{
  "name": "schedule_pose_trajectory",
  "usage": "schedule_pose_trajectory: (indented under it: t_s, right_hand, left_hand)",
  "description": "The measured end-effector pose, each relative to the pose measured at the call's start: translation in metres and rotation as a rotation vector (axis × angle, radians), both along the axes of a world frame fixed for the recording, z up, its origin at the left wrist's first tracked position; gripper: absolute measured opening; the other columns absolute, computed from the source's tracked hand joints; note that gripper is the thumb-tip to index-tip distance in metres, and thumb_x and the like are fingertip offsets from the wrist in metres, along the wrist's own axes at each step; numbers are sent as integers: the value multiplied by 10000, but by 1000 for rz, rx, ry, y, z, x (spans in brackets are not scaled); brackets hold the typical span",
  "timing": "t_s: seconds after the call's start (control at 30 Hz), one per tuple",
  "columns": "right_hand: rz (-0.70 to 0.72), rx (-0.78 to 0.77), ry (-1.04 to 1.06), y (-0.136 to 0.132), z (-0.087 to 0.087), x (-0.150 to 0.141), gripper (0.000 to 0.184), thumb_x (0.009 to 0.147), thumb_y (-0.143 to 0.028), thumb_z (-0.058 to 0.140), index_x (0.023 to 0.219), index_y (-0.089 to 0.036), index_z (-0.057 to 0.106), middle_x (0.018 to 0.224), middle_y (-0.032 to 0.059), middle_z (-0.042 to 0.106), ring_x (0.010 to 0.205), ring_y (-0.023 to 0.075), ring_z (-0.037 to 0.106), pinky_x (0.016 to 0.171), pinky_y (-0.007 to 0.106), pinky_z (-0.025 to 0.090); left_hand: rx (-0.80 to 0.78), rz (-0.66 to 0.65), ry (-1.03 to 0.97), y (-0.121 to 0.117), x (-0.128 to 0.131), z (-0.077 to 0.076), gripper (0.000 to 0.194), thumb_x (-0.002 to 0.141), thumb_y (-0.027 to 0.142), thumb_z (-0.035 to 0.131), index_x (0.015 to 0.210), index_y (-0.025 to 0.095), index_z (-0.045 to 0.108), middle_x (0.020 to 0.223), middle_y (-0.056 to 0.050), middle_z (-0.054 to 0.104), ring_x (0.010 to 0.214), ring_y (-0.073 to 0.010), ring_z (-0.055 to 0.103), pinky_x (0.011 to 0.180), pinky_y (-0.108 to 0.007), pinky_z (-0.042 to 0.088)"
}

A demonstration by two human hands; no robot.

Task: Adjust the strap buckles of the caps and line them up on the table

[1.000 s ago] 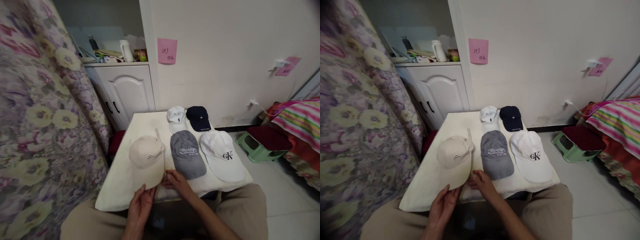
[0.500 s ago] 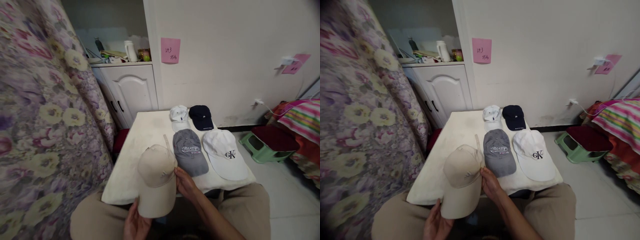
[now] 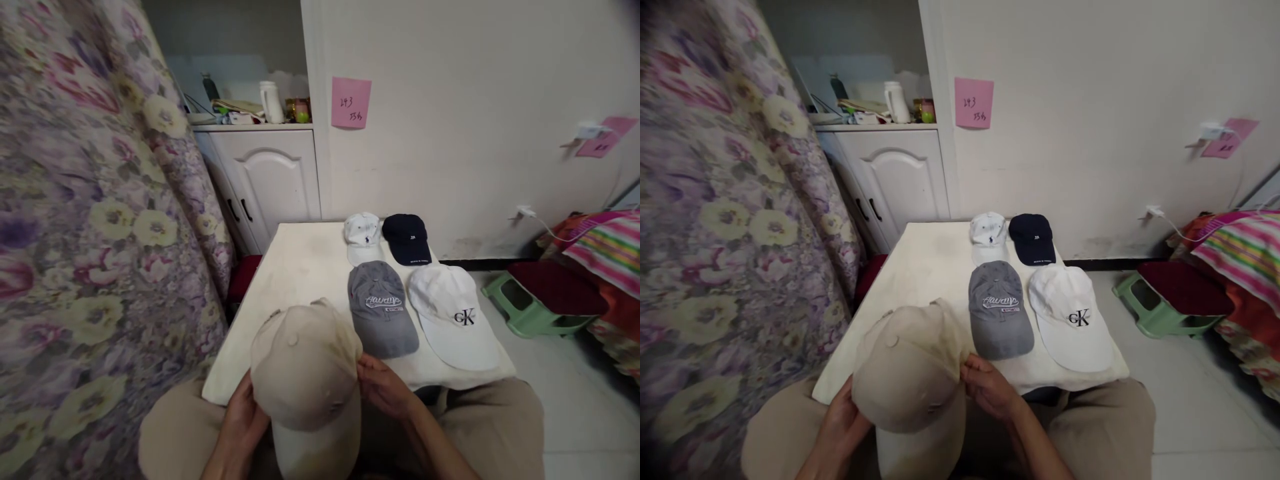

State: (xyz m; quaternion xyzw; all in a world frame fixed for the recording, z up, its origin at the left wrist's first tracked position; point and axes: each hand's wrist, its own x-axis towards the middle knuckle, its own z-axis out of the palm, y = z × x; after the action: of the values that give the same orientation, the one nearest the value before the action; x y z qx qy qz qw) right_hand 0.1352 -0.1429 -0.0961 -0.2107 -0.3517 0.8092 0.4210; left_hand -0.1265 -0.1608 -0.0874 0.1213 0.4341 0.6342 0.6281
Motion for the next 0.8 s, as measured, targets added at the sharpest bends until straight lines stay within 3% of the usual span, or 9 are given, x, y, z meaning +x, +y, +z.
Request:
schedule_pose_trajectory:
  t_s: [0.1,0.23,0.37,0.63,0.8]
  right_hand:
    - [-25,0,-8,1,12,2,417,733,-519,794,961,-184,701,921,87,752,941,266,701,817,379,521]
    - [-179,-18,42,4,31,0,429,779,-546,744,1026,-198,696,982,98,753,1011,285,683,876,414,525]
    - [-309,-9,74,9,48,2,381,748,-518,779,984,-226,712,978,77,760,1042,290,678,909,415,533]
    - [-340,74,86,22,79,12,431,683,-476,821,1012,-220,708,978,112,763,1069,343,673,900,481,535]
    - [-387,123,47,26,83,24,493,639,-475,840,1036,-214,711,975,125,763,1075,363,668,902,493,527]
  left_hand:
    - [-49,-1,35,9,5,25,229,615,255,837,813,208,730,838,-58,806,1093,-399,680,854,-451,607]
    - [51,16,120,14,18,49,276,551,297,884,762,207,731,865,-59,805,1120,-416,658,834,-427,613]
    - [106,21,155,18,28,65,303,534,299,899,777,194,750,813,-59,799,1072,-405,681,821,-418,613]
    - [235,87,102,32,30,104,351,609,234,836,945,172,758,864,-55,796,1041,-374,698,850,-406,596]
    - [303,96,96,33,32,108,342,620,233,844,937,169,735,809,-47,778,929,-344,726,794,-371,597]
